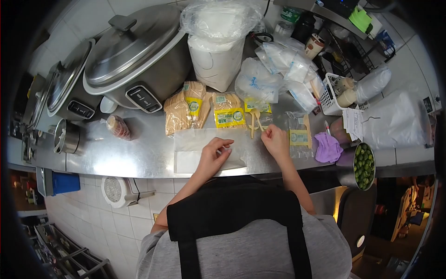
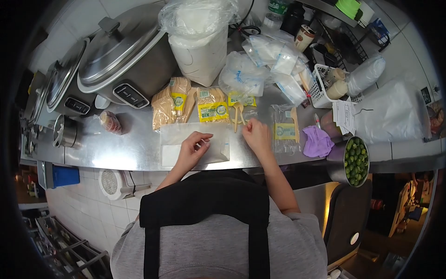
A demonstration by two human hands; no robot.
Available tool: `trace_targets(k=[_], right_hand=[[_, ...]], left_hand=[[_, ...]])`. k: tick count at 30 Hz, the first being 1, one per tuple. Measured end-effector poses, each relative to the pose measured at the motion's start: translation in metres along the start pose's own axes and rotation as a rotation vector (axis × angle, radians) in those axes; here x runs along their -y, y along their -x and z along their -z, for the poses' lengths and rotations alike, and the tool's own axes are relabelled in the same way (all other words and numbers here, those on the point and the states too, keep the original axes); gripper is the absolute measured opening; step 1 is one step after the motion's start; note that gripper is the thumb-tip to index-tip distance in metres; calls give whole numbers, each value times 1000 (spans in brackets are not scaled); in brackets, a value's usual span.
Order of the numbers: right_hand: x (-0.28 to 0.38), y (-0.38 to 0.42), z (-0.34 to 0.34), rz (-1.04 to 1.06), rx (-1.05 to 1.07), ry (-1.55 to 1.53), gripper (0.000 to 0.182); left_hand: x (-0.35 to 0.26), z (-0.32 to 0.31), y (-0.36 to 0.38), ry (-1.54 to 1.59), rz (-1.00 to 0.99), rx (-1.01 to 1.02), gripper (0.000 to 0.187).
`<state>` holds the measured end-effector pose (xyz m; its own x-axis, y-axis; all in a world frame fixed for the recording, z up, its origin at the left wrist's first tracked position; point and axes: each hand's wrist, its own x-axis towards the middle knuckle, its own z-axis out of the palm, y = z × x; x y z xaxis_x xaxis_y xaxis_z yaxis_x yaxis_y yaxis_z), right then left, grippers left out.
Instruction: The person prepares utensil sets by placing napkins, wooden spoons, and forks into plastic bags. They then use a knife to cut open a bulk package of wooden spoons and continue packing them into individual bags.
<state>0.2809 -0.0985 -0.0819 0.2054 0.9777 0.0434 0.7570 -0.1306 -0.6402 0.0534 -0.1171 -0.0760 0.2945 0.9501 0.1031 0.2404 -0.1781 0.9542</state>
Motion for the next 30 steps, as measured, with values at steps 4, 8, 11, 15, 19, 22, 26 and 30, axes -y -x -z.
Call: trace_targets(k=[4, 8, 11, 15, 19, 22, 26, 30], right_hand=[[-1, 29, 11, -57, -37, -66, 16], [20, 58, 5, 65, 32, -502, 14], [29, 69, 2, 170, 278, -483, 15], [-5, 67, 9, 56, 121, -432, 15], [-75, 67, 58, -129, -263, 53, 17], [-107, 72, 67, -105, -257, 276, 16], [-118, 59, 57, -123, -269, 387, 16], [-118, 40, 55, -275, -253, 421, 18]], left_hand=[[7, -19, -9, 372, 215, 256, 24], [6, -33, -20, 1057, 569, 384, 39], [-6, -38, -27, 1300, 607, 227, 41], [36, -34, -30, 1323, 512, 212, 31], [9, -23, -25, 1199, 597, 169, 29], [8, -25, -22, 1174, 618, 171, 34], [1, -26, -21, 1214, 623, 225, 44], [4, -26, -18, 1190, 626, 239, 47]])
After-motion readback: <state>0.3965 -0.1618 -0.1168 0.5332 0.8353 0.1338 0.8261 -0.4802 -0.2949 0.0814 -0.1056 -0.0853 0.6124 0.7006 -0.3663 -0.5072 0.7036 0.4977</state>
